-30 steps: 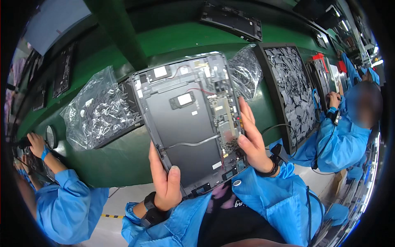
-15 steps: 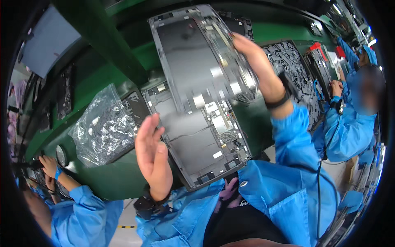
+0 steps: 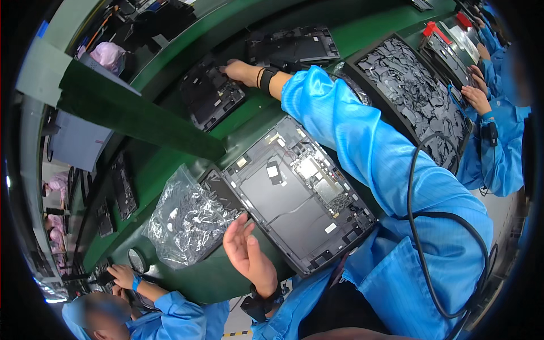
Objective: The person assembles internal components of a tablet or laptop by hand, connecting internal cables to a circuit board within a tablet chassis.
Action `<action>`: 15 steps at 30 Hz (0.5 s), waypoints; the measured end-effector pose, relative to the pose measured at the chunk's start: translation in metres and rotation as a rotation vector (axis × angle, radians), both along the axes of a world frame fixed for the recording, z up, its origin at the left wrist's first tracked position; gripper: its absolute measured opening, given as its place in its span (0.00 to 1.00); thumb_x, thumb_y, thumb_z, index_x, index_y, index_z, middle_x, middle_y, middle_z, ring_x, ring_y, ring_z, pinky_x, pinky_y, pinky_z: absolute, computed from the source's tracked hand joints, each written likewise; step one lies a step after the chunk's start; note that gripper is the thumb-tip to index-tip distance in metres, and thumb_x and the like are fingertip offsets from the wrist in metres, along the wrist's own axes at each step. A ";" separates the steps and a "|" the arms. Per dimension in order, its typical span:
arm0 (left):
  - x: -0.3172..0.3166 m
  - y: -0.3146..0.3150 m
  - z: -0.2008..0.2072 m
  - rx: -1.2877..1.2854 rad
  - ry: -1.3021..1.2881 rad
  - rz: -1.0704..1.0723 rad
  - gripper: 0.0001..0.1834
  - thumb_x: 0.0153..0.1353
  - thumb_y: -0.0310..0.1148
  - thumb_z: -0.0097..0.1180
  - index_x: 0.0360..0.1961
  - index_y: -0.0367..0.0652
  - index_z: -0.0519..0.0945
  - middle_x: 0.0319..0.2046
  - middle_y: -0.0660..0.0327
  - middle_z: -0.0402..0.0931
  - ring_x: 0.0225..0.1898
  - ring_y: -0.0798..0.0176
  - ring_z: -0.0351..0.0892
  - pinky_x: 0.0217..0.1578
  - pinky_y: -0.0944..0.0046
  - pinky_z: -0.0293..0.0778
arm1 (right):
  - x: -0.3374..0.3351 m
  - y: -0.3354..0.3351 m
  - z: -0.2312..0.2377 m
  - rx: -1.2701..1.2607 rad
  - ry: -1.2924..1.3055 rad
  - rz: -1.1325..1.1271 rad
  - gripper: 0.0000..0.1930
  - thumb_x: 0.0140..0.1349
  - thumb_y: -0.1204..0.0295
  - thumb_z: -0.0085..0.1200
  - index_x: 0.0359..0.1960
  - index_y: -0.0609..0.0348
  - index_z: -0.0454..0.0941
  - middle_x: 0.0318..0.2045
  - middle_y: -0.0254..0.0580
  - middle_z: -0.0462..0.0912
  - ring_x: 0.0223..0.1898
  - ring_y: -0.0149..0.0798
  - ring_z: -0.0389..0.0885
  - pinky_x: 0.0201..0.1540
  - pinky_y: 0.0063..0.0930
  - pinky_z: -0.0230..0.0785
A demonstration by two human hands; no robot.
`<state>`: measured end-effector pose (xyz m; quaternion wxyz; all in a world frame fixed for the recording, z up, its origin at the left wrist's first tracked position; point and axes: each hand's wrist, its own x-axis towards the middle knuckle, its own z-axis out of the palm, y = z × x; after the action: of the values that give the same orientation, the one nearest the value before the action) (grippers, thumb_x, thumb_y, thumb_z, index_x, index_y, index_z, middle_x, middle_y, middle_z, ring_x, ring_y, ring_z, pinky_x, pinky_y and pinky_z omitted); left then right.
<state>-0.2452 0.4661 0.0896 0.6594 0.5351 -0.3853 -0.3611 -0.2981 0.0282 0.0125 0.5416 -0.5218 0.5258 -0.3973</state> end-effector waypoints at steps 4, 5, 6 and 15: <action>0.003 -0.011 0.006 0.001 0.002 -0.030 0.23 0.62 0.22 0.45 0.59 0.33 0.64 0.57 0.45 0.69 0.60 0.53 0.67 0.60 0.55 0.63 | -0.116 -0.045 0.030 -0.658 0.652 0.087 0.22 0.59 0.58 0.50 0.50 0.61 0.76 0.52 0.56 0.77 0.50 0.55 0.77 0.52 0.42 0.70; 0.006 -0.012 0.008 0.003 0.012 -0.034 0.23 0.62 0.22 0.45 0.59 0.33 0.64 0.57 0.45 0.69 0.60 0.53 0.67 0.60 0.55 0.63 | -0.152 -0.047 0.042 -0.632 0.870 -0.030 0.22 0.58 0.58 0.50 0.48 0.60 0.78 0.49 0.54 0.79 0.50 0.54 0.78 0.51 0.40 0.72; 0.010 -0.016 0.009 0.017 0.007 -0.026 0.23 0.62 0.21 0.45 0.59 0.33 0.64 0.57 0.45 0.68 0.60 0.53 0.67 0.60 0.54 0.63 | -0.186 -0.036 0.055 -0.492 1.003 -0.142 0.23 0.56 0.56 0.51 0.47 0.59 0.80 0.46 0.52 0.82 0.48 0.53 0.80 0.50 0.40 0.73; 0.008 -0.044 0.024 -0.048 -0.030 -0.071 0.22 0.62 0.21 0.44 0.59 0.35 0.65 0.57 0.47 0.68 0.61 0.53 0.66 0.60 0.54 0.63 | -0.298 -0.030 0.013 0.081 0.789 -0.035 0.30 0.47 0.50 0.65 0.45 0.62 0.82 0.47 0.52 0.82 0.50 0.49 0.81 0.52 0.37 0.71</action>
<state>-0.2372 0.4225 0.1131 0.6530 0.5106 -0.4223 -0.3668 -0.5960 -0.0015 0.0256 0.3111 -0.6036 0.7176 -0.1546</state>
